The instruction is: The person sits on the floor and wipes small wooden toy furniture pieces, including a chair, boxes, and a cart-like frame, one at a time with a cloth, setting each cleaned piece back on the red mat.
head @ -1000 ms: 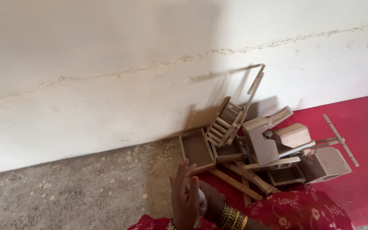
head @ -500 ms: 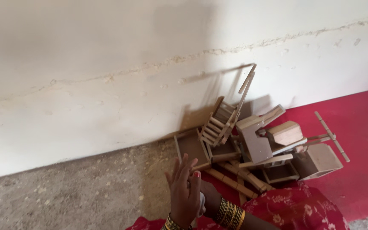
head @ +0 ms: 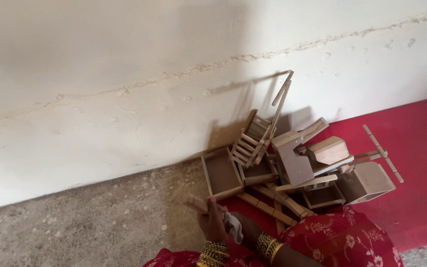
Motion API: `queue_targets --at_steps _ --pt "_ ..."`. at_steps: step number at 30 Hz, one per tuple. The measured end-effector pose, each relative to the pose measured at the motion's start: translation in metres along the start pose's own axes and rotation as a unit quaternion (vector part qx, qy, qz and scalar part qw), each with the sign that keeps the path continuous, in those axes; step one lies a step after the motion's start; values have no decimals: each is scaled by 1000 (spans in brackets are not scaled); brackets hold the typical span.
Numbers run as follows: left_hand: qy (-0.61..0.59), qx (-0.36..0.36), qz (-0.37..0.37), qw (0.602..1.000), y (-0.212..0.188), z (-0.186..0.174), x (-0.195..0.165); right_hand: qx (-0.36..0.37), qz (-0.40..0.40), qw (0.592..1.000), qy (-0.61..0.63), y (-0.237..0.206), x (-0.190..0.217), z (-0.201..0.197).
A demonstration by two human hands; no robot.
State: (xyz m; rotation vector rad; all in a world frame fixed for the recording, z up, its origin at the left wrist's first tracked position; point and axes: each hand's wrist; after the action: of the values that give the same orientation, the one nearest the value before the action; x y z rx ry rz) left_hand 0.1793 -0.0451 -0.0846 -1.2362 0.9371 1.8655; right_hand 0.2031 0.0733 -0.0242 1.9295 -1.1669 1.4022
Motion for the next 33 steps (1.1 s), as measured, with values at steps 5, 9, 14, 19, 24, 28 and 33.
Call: queue_targets --at_steps 5,9,14,19,24,28,33 --pt "-43 -101 -12 994 43 -36 -19 -33 8 998 -56 -13 0 4" --pt "-133 -76 -70 986 47 -48 -31 -61 17 992 -111 -18 5 14" --pt "-73 4 -92 993 5 -22 -8 -24 65 994 -79 -15 14 26" --pt "-108 -125 -249 954 37 -34 -22 46 27 998 27 -30 4 15" --pt "130 -8 -336 933 62 -45 -42 -26 159 987 -20 -38 -13 -19" --pt "39 -6 -320 947 27 -23 -16 -99 160 981 -56 -34 -24 -31" --pt "-150 93 -261 949 -3 -1 21 45 233 969 66 -42 -29 -5"
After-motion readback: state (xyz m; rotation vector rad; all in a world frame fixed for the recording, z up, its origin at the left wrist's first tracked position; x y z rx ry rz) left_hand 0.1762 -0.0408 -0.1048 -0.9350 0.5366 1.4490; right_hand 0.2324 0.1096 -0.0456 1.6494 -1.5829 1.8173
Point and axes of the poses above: each hand's wrist, its own y-axis towards the middle knuckle, its own z-axis out of the palm, x = y × z, and after that the axes turned 9 degrees about z, right-handed
